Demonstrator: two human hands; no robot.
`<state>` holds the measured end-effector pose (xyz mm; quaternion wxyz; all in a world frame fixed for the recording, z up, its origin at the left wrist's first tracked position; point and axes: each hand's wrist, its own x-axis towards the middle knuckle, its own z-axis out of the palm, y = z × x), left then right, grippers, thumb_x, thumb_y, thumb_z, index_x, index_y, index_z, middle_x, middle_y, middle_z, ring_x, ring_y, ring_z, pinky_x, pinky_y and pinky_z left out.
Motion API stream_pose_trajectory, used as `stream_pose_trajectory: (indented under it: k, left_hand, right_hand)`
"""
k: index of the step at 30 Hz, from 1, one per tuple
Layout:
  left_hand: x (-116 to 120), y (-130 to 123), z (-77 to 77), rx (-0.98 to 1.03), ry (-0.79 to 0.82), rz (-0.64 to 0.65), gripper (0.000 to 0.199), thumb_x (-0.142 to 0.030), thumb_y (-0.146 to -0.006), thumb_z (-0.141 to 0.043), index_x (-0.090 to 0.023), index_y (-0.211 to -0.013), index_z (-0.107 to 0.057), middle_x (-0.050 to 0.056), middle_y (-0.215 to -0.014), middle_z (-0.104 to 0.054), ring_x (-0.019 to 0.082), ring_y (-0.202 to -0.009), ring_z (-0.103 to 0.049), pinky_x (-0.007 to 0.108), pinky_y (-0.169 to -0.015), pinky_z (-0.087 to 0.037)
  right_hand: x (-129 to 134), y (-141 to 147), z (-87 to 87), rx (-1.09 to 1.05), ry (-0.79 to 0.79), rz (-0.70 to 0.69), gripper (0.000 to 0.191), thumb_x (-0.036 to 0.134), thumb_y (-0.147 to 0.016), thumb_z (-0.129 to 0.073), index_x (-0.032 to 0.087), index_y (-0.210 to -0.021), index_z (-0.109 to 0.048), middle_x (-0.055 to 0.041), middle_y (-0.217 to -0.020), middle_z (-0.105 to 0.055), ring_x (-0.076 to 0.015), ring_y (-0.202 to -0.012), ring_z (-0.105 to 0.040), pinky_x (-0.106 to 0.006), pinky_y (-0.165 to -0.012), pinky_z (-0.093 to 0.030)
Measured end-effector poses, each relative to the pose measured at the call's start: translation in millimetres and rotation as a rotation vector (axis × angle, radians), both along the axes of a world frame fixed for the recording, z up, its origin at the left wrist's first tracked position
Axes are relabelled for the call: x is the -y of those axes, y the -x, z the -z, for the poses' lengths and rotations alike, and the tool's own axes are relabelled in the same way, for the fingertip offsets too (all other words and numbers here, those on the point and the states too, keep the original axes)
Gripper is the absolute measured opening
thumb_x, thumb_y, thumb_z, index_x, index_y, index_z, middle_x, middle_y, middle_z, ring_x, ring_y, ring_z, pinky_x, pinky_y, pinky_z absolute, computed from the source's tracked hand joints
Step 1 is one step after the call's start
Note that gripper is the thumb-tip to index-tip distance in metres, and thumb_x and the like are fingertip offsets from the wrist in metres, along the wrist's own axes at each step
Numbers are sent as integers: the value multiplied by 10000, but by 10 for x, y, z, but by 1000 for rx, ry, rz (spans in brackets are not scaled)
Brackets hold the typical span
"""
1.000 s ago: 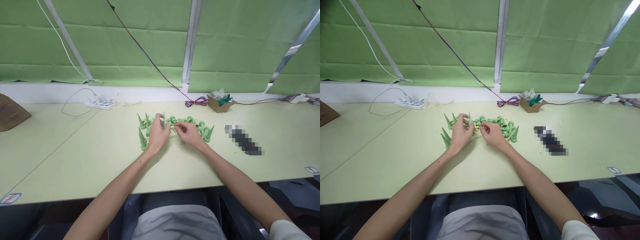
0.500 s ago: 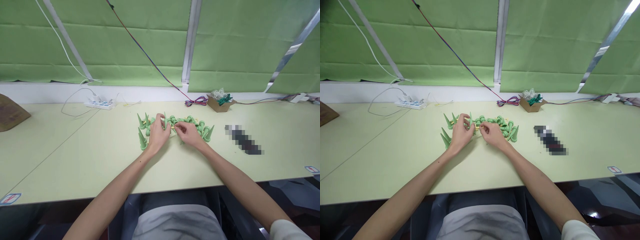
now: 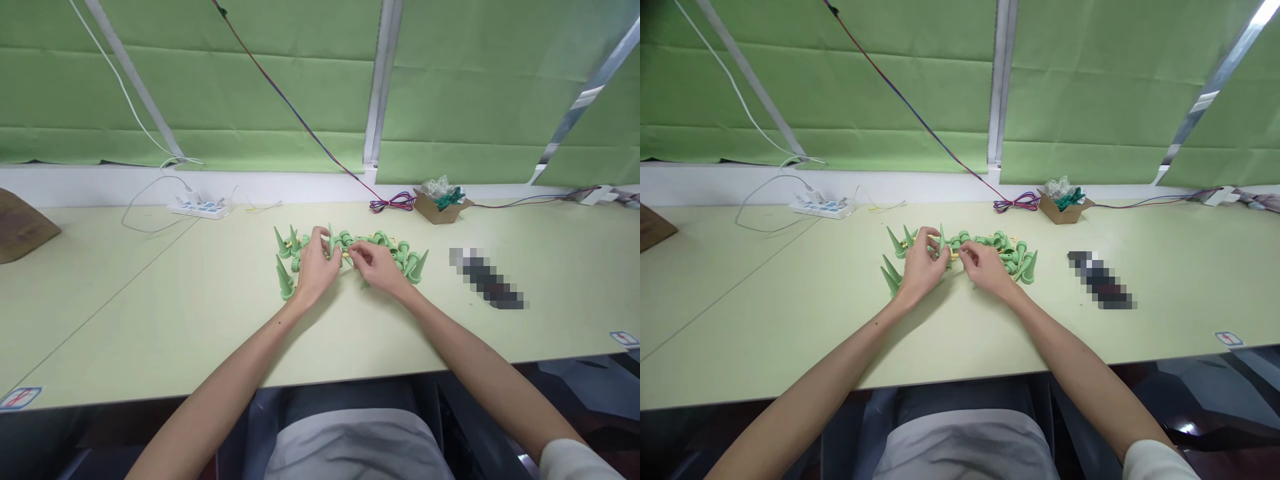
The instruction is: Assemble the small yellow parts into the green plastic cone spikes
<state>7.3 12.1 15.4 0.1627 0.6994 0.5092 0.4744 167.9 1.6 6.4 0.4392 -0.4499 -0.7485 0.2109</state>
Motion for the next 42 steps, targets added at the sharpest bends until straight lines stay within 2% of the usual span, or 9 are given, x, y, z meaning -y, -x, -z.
stream_pose_trajectory:
  k: [14, 23, 34, 42]
  left_hand:
    - [-2, -3, -21, 26, 39, 22, 205, -255, -811, -554, -227, -998, -473, -38, -704, -496, 118, -575, -475, 257, -585, -364]
    - [-19, -4, 5, 44, 65, 42, 207, -267, -811, -553, -225, -1002, -483, -46, -708, -502, 94, -505, -427, 253, -567, -359]
    - [17, -34, 22, 54, 100, 115, 199, -268, -825, -527, -224, -1009, -466, -48, -709, -487, 96, -514, -452, 247, -561, -358]
    - [15, -37, 27, 41, 77, 101, 196, -271, -834, -520, -228, -1018, -469, -43, -721, -487, 92, -507, -440, 242, -552, -354]
  right_hand:
    - [-40, -25, 32, -72, 99, -83, 224, 379, -933, -484, 206, -834, -587, 12, -613, -556, -133, -516, -489, -270, -542, -401]
    - [-22, -14, -11, -192, 228, -150, 229, 401, -917, -501, 205, -828, -578, 19, -607, -539, -121, -450, -483, -266, -465, -403]
    - [-21, -15, 2, -239, 276, -194, 209, 386, -902, -530, 207, -796, -554, 21, -592, -548, -128, -440, -499, -272, -445, -411]
    - [-47, -7, 39, -254, 267, -187, 231, 427, -903, -543, 216, -810, -557, 20, -589, -556, -128, -442, -500, -273, -442, -413]
